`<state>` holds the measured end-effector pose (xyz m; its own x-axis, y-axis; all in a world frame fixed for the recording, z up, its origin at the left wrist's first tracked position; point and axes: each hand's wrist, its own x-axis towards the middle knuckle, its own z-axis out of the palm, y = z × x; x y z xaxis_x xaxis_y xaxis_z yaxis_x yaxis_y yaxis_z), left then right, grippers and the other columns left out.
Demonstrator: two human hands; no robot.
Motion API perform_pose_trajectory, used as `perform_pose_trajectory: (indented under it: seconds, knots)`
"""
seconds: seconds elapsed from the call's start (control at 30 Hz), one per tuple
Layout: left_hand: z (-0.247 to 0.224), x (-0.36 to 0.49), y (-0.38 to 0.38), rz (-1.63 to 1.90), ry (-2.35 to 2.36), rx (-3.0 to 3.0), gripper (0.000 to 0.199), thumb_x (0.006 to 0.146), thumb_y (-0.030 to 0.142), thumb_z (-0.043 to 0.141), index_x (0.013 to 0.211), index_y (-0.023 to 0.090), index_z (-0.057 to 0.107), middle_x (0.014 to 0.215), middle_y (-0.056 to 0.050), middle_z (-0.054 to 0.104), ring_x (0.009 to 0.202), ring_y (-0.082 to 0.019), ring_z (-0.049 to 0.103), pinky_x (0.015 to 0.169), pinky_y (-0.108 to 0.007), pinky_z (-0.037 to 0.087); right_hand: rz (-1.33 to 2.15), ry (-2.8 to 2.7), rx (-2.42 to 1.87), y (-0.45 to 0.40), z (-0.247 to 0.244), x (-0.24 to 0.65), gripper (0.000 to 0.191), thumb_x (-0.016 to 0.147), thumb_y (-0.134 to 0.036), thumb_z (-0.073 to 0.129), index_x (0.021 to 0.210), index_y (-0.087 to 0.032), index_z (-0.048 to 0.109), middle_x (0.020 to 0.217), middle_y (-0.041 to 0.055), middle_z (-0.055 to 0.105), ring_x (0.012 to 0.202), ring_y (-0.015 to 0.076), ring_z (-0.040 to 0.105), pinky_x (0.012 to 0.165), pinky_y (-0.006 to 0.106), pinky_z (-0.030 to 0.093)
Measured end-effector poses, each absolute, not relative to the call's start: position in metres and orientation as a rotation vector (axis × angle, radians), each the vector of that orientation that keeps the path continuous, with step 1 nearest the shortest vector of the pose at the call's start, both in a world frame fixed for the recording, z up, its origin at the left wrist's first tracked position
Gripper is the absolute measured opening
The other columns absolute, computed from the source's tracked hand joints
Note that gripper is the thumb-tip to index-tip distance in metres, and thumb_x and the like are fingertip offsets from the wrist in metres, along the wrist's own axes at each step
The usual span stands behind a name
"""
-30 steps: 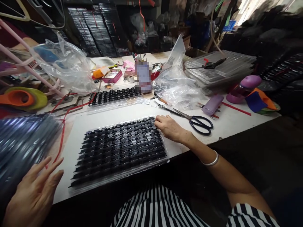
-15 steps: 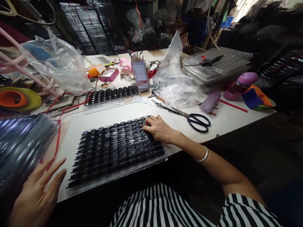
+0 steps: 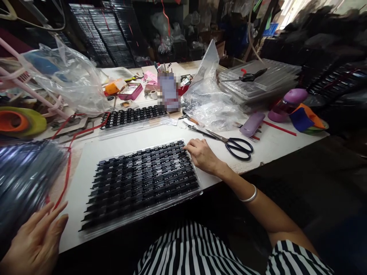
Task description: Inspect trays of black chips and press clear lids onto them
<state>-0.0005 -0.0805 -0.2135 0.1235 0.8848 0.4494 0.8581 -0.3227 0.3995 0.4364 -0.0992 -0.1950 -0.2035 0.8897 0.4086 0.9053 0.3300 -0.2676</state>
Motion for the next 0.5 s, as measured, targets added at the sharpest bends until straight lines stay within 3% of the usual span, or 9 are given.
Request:
perform_pose_trajectory:
  seconds: [0.2, 0.5]
  knots:
    - [-0.223, -0.003, -0.082, 0.984, 1.883, 2.209, 0.039, 0.085, 0.049, 0.049, 0.122, 0.041, 0.058, 0.133, 0.004, 0.056, 0.122, -0.029, 0.051, 0.107, -0.051, 0.037, -0.039, -2.155, -1.45, -0.099, -0.208, 0.437, 0.024, 0.09, -0.008, 0.045, 0.106, -0.013, 0.062, 0.089, 0.0092, 0.061, 0.08, 0.0198, 0.053, 0.07, 0.033, 0.037]
    - [-0.227, 0.008, -0.084, 1.202, 1.906, 2.083, 0.04, 0.086, 0.045, 0.049, 0.115, 0.022, 0.065, 0.121, -0.008, 0.063, 0.115, -0.028, 0.056, 0.106, -0.045, 0.039, -0.033, -2.142, -1.291, -0.091, -0.202, 0.441, 0.025, 0.087, -0.002, 0.041, 0.095, -0.013, 0.061, 0.084, 0.0099, 0.058, 0.08, 0.0196, 0.053, 0.068, 0.033, 0.047]
